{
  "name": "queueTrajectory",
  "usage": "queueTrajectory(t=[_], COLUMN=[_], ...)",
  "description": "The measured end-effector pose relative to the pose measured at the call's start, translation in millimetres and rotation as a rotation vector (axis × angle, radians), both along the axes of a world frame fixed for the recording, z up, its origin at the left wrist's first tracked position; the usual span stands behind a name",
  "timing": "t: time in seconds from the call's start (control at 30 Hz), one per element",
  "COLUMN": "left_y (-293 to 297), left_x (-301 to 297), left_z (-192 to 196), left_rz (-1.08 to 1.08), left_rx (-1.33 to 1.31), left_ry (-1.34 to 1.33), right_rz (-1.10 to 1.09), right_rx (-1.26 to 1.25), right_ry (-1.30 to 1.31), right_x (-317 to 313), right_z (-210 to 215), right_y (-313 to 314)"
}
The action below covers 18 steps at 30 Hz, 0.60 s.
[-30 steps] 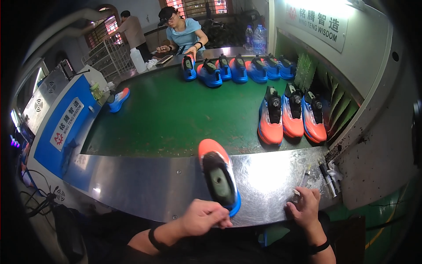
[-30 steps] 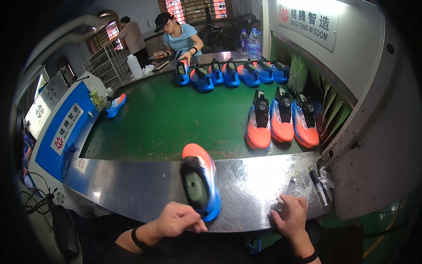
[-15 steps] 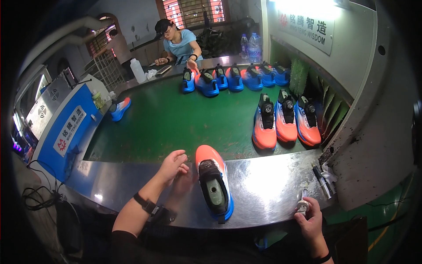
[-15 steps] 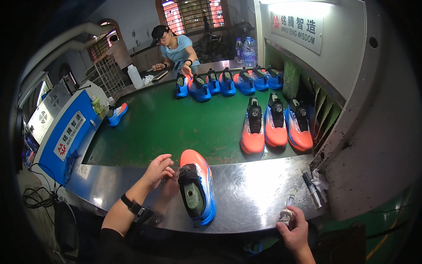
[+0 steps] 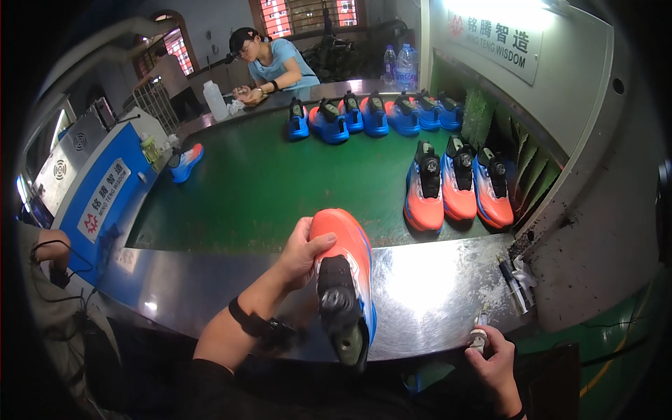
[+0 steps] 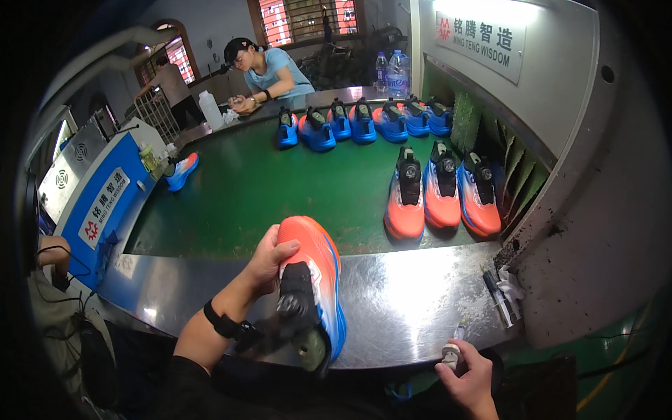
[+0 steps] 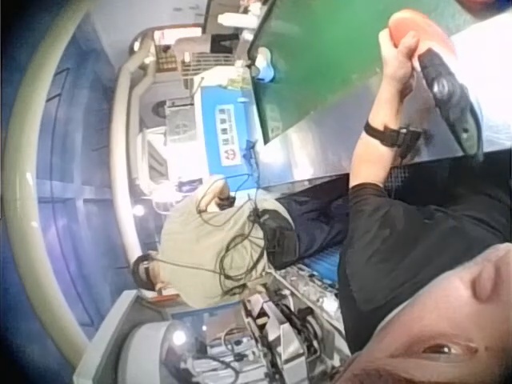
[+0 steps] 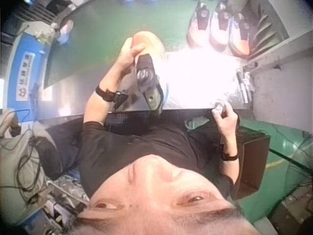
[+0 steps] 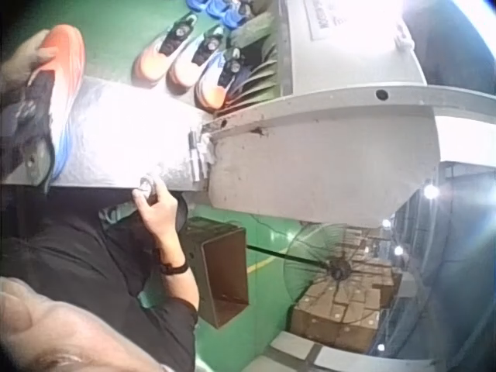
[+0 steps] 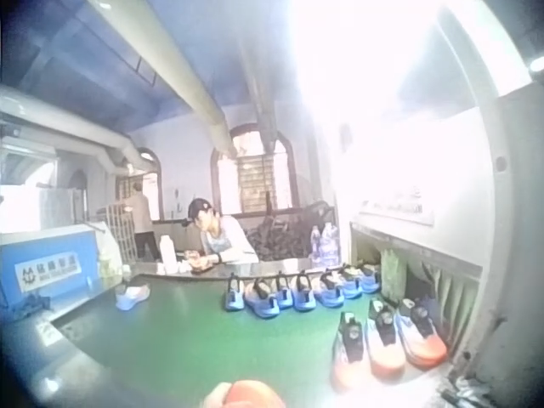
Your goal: The recorder uses a syringe to apply adhesive or cleaning liquid to the seams of athletic shoes on a manufacturing assembly line.
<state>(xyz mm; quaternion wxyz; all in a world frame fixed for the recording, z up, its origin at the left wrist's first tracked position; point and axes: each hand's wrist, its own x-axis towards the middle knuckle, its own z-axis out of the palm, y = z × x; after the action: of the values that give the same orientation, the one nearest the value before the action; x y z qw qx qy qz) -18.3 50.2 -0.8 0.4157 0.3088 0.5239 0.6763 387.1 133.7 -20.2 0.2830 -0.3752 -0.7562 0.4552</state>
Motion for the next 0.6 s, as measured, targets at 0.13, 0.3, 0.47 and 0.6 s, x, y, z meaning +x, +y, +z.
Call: queueTrajectory(t=[0.13,0.3,0.47,0.6], left_y=[-15.0,-13.0,-27.9,-39.8], left_x=[19.7,31.6,27.9,28.0], left_z=[18.5,9.2,16.4,20.5], left_rz=[-0.154,-0.176,-0.241,-0.277], left_rx=[0.299,0.274,0.198,0.239], left_ry=[-0.204,-0.41,-0.364,-0.343], right_rz=[0.126,0.262,0.376,0.57], right_rx=[-0.087,-0.266,-0.313,-0.37], right_ry=[0.01,0.246,0.399,0.5], right_x=[-6.6,-30.8,-68.0,-95.2], right_z=[18.9,45.5,72.3,97.3], right_y=[-11.2,-19.3,-22.1,-28.2])
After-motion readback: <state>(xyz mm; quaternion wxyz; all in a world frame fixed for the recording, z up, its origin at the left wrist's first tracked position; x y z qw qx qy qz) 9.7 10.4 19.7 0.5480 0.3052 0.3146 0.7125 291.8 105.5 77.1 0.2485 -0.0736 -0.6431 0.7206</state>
